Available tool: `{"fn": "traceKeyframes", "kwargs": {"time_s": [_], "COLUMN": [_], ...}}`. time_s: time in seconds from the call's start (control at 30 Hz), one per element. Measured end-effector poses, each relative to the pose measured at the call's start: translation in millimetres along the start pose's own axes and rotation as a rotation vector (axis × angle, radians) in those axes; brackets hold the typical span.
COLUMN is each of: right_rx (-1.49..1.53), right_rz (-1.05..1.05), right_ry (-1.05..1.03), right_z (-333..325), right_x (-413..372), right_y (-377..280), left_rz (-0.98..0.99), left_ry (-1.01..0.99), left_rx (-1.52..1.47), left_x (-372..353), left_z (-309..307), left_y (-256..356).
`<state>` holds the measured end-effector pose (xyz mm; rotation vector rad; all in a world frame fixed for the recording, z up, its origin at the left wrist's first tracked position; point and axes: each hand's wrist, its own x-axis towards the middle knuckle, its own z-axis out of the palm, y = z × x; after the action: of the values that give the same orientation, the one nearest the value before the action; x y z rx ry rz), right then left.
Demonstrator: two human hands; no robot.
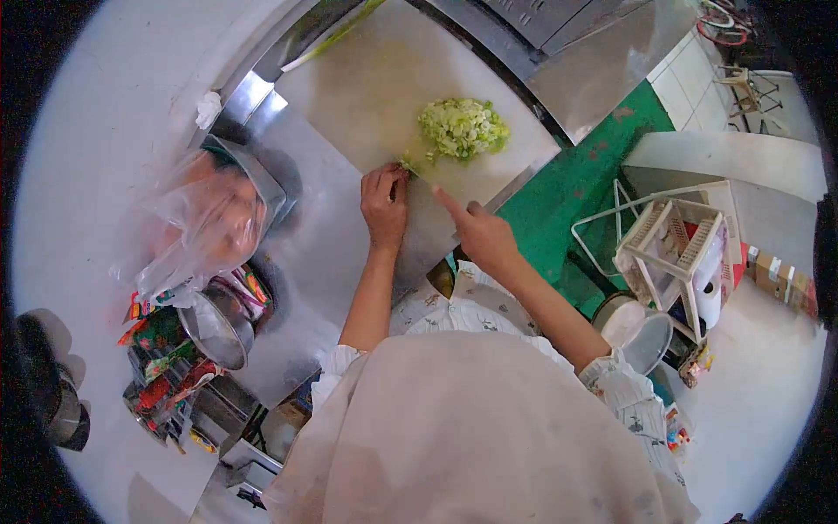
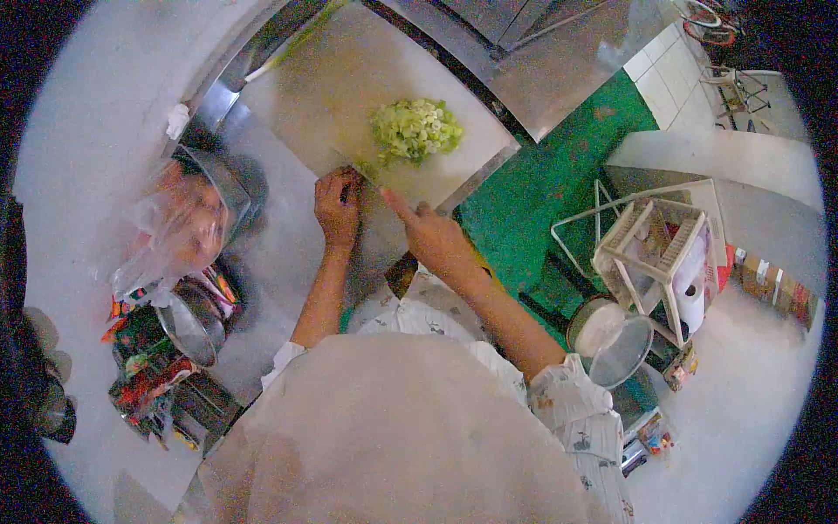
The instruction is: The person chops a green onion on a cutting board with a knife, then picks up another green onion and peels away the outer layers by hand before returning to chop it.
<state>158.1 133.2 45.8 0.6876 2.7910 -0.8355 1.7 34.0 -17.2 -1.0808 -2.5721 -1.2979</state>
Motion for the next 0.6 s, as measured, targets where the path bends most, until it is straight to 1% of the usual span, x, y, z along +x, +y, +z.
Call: {"fn": "traceKeyframes", "kwargs": {"time_s": [0.1, 0.13, 0.17, 0.2, 0.23, 0.3, 0.37, 0.53, 0.6], "right_rx": [-0.024, -0.027, -0.002, 0.022, 0.021, 0.244, 0.234, 0.225, 0.13], "right_rz": [-0.021, -0.025, -0.005, 0.015, 0.012, -0.045, -0.025, 0.026, 0.025], "right_ry": [0.047, 0.051, 0.008, -0.038, -0.039, 0.051, 0.04, -0.032, -0.04], "right_z": [6, 4, 1, -1, -1, -2, -5, -4, 2], "right_x": [2, 0, -8, -14, -18, -22, -22, -15, -12], "right_y": [0, 1, 4, 7, 11, 14, 12, 6, 7], "left_rz": [-0.042, 0.009, 0.058, 0.057, 0.076, 0.096, 0.053, 0.043, 0.043], "left_ry": [-0.02, -0.005, 0.01, 0.014, 0.028, 0.041, 0.03, 0.034, 0.032], "left_rx": [0.02, 0.023, 0.025, 0.026, 0.032, 0.039, 0.062, 0.044, 0.04], "left_x": [0, -1, -2, -1, -1, -2, -3, -5, -4], "left_z": [0, 0, 0, -1, -1, -2, -1, -1, -2], "left_y": [1, 0, -2, -1, 1, 1, -1, -4, -2]}}
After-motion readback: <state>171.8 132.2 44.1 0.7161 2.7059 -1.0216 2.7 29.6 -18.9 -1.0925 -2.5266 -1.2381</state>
